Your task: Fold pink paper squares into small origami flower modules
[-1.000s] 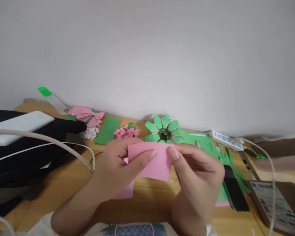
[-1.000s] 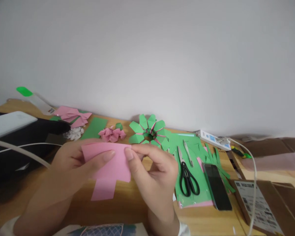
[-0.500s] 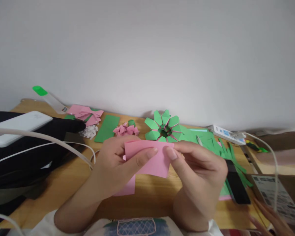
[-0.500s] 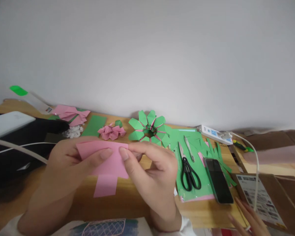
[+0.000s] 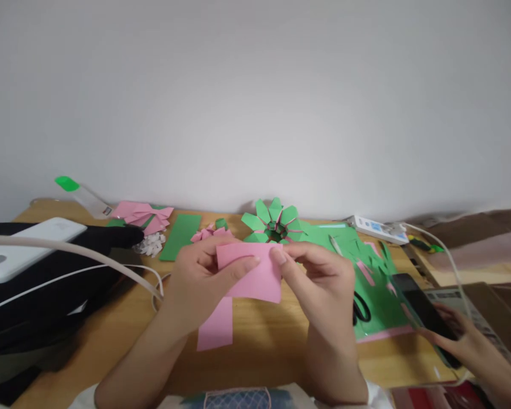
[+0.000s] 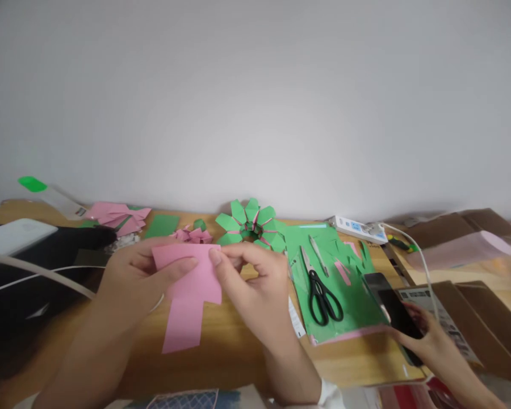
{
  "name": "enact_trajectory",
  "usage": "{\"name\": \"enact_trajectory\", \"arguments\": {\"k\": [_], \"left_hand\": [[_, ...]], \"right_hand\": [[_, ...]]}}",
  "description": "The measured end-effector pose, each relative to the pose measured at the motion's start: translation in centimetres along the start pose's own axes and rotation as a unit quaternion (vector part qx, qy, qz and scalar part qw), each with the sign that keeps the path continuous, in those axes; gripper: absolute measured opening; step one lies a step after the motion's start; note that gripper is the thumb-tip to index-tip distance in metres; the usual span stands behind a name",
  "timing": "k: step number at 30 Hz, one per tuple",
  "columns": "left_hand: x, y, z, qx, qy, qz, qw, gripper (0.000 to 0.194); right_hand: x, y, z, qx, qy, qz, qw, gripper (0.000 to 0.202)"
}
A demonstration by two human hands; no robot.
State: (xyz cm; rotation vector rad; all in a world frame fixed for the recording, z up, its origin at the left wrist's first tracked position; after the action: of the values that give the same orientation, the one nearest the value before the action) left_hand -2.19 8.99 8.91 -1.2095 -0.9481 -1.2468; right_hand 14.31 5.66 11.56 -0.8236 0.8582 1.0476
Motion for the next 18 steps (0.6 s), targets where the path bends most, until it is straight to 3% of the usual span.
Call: {"name": "enact_trajectory", "arguments": {"k": [18], "left_hand": [[-0.4,2.8,-2.5,-0.065,-0.06,-0.009,0.996,0.016]], "right_hand": [[1.5,-2.0,-3.5,-0.02,0.06,0.01,0.998,0.02]]}}
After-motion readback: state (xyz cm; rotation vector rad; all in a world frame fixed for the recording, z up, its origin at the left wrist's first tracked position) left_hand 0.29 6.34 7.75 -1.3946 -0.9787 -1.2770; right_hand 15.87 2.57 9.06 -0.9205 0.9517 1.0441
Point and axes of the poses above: each hand's wrist, its own z-axis towards the middle knuckle, its own y-axis out of the palm, x = y × z, the point moved 8 cm from there along z, towards the middle knuckle, and after that the axes turned 2 degrees about x, right-handed, at the moved point
